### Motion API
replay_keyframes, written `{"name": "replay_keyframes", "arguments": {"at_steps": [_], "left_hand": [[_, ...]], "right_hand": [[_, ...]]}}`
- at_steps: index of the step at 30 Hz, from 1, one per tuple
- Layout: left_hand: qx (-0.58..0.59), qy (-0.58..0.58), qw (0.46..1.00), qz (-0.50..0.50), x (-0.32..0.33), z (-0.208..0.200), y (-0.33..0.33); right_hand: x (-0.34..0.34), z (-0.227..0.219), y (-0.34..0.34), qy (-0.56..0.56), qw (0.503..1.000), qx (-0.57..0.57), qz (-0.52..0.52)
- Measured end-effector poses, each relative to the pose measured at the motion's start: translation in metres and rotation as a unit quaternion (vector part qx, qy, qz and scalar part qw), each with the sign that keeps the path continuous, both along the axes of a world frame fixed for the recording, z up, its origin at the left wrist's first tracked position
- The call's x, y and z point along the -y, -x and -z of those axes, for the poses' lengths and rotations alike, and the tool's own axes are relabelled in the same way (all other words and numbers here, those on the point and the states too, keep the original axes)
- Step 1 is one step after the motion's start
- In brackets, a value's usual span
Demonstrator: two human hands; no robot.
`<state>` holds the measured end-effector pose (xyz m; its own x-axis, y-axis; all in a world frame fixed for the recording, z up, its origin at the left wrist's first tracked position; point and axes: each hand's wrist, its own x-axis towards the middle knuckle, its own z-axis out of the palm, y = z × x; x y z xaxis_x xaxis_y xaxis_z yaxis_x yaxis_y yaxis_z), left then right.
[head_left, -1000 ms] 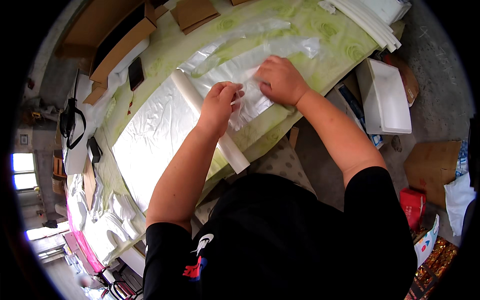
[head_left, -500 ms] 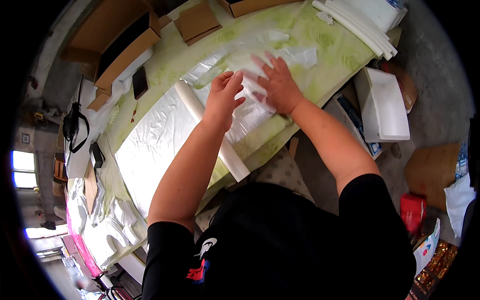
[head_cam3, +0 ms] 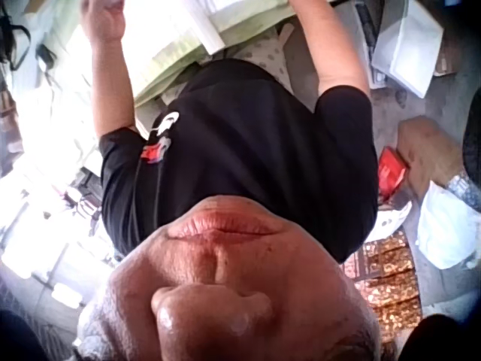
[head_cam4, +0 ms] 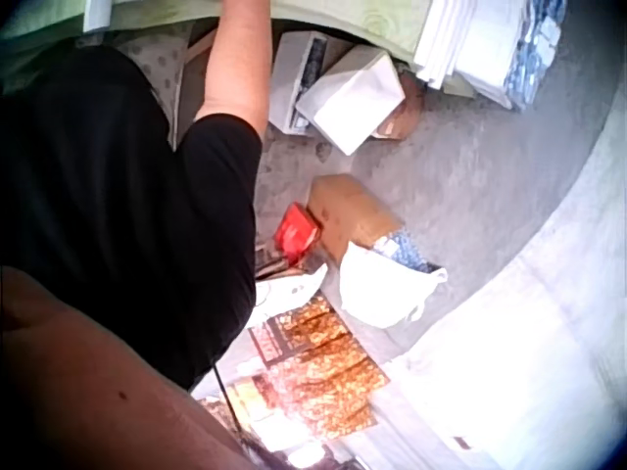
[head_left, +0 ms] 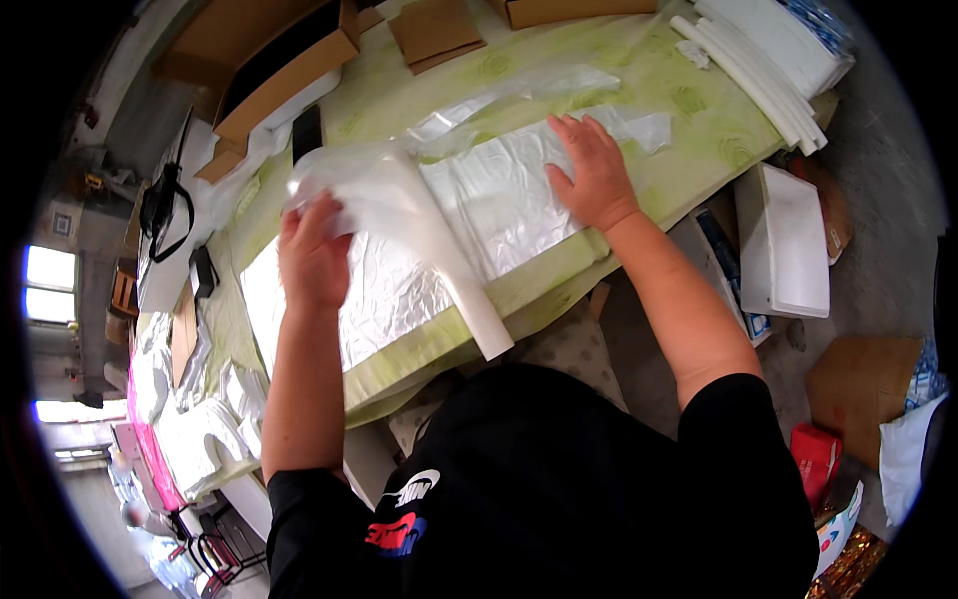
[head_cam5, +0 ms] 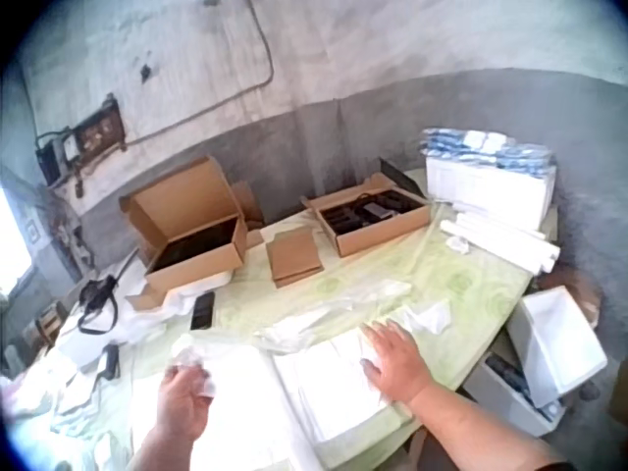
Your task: The person repeatedly wraps small white rectangular objects in clear plastic film on a table. They unroll the film, place an object, fold the film around it, and set the wrapped item aside. The process is repeated multiple times throughout the clip.
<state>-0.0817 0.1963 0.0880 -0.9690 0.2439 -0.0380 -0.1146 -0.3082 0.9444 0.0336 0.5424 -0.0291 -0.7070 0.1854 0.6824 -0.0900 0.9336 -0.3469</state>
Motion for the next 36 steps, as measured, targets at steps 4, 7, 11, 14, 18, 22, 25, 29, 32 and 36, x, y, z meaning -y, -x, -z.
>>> {"name": "replay_keyframes", "arguments": {"at_steps": [4,7,11,14,18,22,25,29,32,36], "left_hand": [[0.034,0.145,0.983,-0.109,0.089,0.027,0.002],[0.061,0.289,0.944,-0.145,0.116,0.052,-0.003],[-0.186,0.571,0.775,-0.194,0.143,0.09,0.011],[-0.372,0.486,0.78,-0.127,0.094,0.077,0.0],[-0.341,0.388,0.855,0.054,0.028,0.08,-0.04],[-0.364,0.49,0.788,0.078,0.014,0.108,-0.048],[-0.349,0.566,0.743,0.078,0.01,0.103,-0.056],[-0.306,0.583,0.744,0.107,0.013,0.099,-0.057],[-0.322,0.543,0.765,0.127,0.017,0.089,-0.05],[-0.423,0.474,0.754,0.167,0.033,0.064,-0.034]], "right_hand": [[-0.001,0.0,-0.001,-0.013,1.0,0.014,0.002],[0.0,0.001,-0.001,-0.019,1.0,0.017,0.005],[0.0,0.002,0.001,-0.005,1.0,0.019,0.001],[-0.003,0.002,-0.001,0.003,0.999,0.032,0.011],[-0.005,0.003,0.001,-0.007,0.999,0.049,0.019],[-0.013,0.008,0.002,-0.025,0.999,0.042,0.004],[0.007,-0.008,-0.005,-0.108,0.993,-0.018,-0.047],[0.112,-0.039,-0.025,0.078,0.938,0.082,-0.328],[0.171,-0.046,-0.042,0.11,0.89,0.151,-0.416],[0.179,-0.055,-0.043,0.173,0.917,0.129,-0.335]]}}
